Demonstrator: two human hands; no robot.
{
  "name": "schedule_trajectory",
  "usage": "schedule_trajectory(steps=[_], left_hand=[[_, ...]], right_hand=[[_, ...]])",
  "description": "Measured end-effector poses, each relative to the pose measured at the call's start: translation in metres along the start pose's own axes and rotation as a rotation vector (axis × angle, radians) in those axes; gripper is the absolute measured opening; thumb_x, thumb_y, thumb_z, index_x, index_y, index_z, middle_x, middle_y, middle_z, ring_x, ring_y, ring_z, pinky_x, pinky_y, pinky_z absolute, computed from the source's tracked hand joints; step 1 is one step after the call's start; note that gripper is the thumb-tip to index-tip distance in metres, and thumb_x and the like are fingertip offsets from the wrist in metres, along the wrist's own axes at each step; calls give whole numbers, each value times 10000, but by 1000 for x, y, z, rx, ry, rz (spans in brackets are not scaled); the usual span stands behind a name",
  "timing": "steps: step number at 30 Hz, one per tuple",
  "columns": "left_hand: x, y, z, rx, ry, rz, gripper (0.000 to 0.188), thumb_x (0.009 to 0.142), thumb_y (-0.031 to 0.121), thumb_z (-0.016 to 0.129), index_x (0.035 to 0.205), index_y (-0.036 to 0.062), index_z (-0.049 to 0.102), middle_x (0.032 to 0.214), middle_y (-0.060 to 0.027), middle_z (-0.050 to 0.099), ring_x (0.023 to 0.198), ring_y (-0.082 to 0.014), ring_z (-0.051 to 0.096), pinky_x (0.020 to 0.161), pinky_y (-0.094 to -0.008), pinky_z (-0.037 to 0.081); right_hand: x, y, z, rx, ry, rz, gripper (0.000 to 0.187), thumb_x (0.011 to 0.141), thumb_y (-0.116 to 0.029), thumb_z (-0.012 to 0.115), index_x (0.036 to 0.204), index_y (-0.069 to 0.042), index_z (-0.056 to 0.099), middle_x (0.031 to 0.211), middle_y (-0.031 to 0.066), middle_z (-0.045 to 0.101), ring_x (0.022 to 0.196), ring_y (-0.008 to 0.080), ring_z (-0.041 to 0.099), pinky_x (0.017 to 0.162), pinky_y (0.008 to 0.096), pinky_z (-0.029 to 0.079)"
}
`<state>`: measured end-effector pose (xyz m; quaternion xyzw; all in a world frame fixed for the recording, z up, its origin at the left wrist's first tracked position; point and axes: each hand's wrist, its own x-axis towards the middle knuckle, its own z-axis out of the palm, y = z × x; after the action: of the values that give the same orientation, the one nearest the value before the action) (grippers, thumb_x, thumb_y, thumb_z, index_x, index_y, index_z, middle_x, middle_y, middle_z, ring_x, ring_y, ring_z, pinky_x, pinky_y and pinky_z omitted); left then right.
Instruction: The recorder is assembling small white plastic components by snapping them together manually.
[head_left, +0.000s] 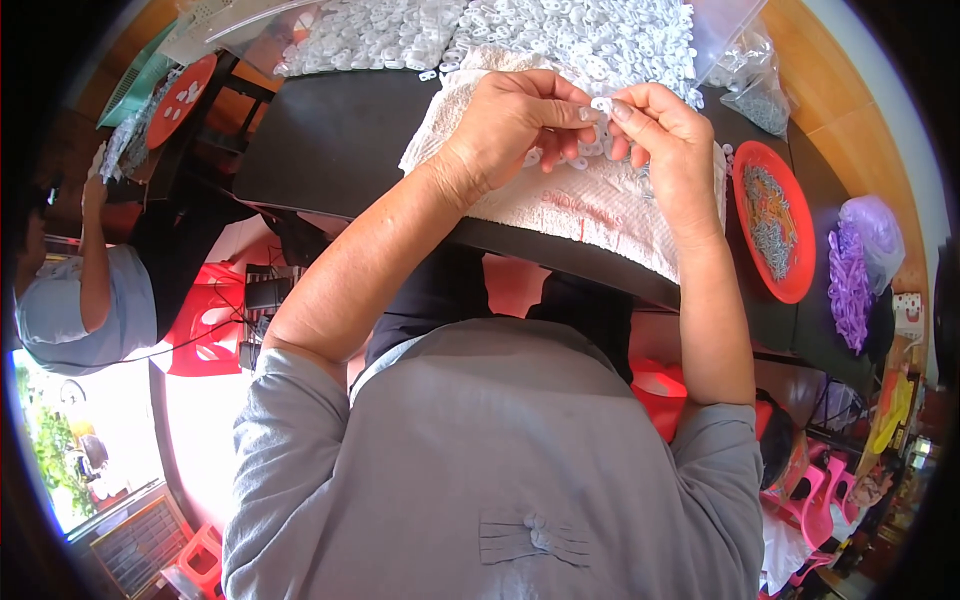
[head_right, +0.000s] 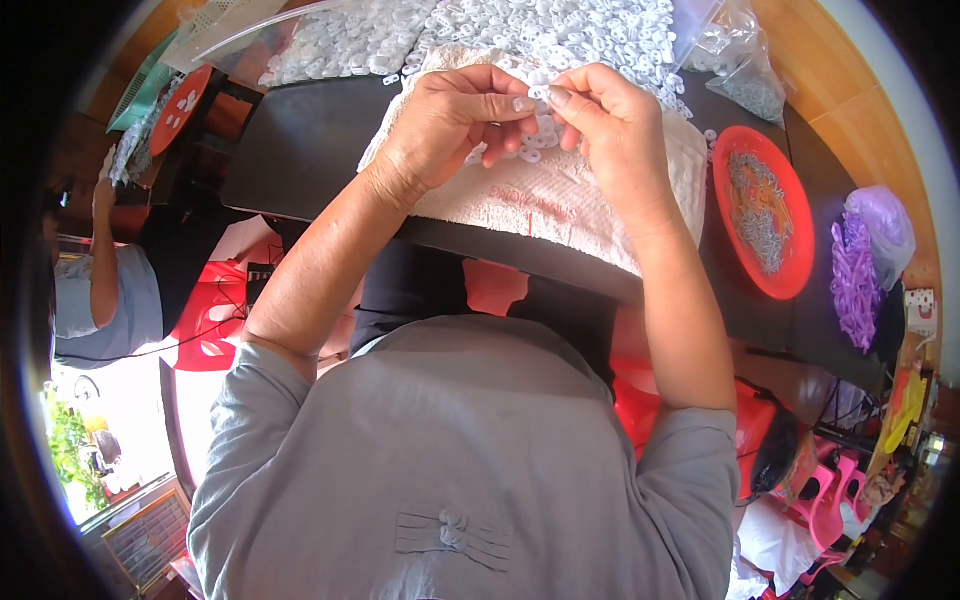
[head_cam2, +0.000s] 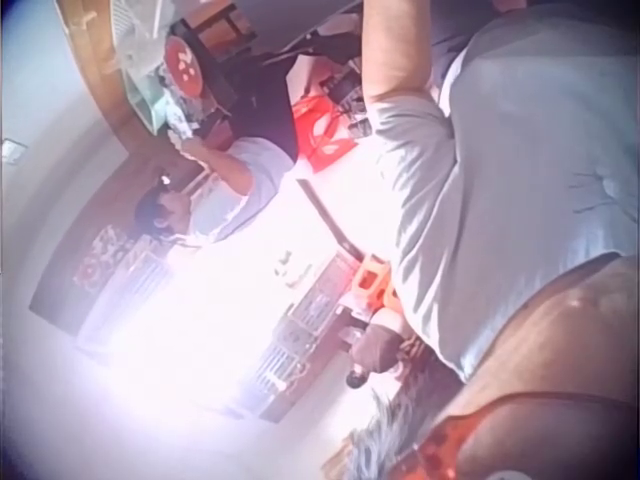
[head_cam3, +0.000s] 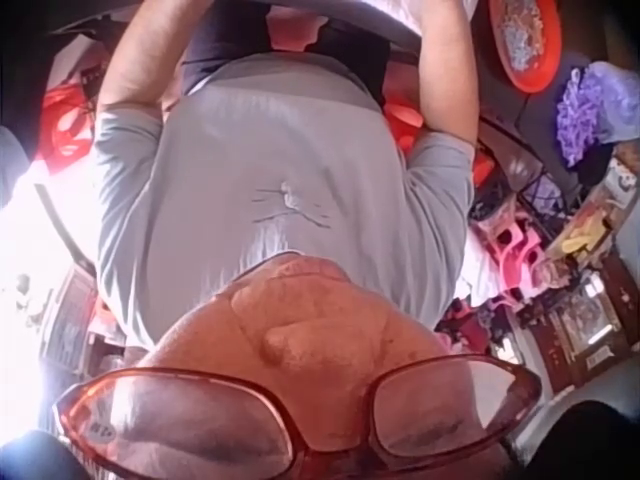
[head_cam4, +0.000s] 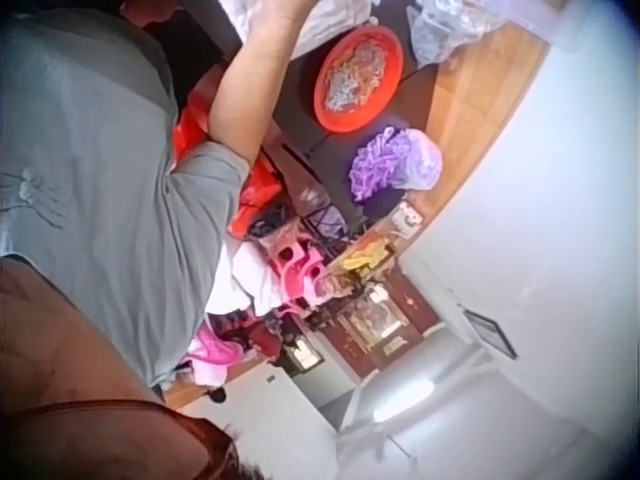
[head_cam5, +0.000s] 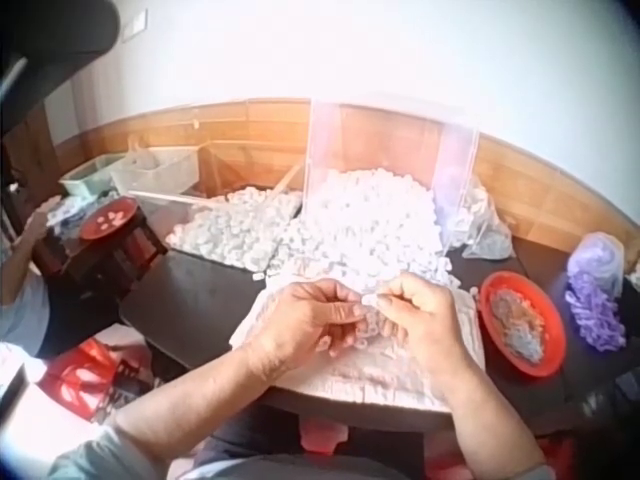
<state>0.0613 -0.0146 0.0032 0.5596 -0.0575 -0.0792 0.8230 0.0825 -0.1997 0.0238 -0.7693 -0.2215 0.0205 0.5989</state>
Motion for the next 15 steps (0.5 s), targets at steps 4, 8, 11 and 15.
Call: schedule_trajectory(steps=[4,8,11,15], left_hand=[[-1,0,1,55,-2,39,117,868,52,662,944,-24,617,768,-123,667,576,-148,612,448,-244,434],[-4,1,7,78,32,157,164,798,20,733,935,-15,650,733,-65,653,568,-110,592,441,-225,428],[-5,1,8,110,-2,230,173,788,4,740,945,-1,666,740,-39,644,583,-87,584,450,-210,424],[-10,3,10,174,-7,247,217,774,-27,738,980,-5,672,777,-41,653,633,-78,599,479,-203,446]], right_hand=[[1,-2,-1,21,-6,11,141,922,-151,589,921,-20,642,744,2,611,620,65,551,530,191,360],[1,-3,-3,61,-52,41,164,928,-176,584,903,-22,632,721,9,606,603,70,552,529,194,363],[2,-4,-4,109,-109,56,180,934,-191,580,892,-22,625,719,12,606,600,73,555,528,195,363],[1,-8,-5,157,-155,83,197,940,-203,577,883,-18,617,721,12,603,598,75,555,528,196,364]])
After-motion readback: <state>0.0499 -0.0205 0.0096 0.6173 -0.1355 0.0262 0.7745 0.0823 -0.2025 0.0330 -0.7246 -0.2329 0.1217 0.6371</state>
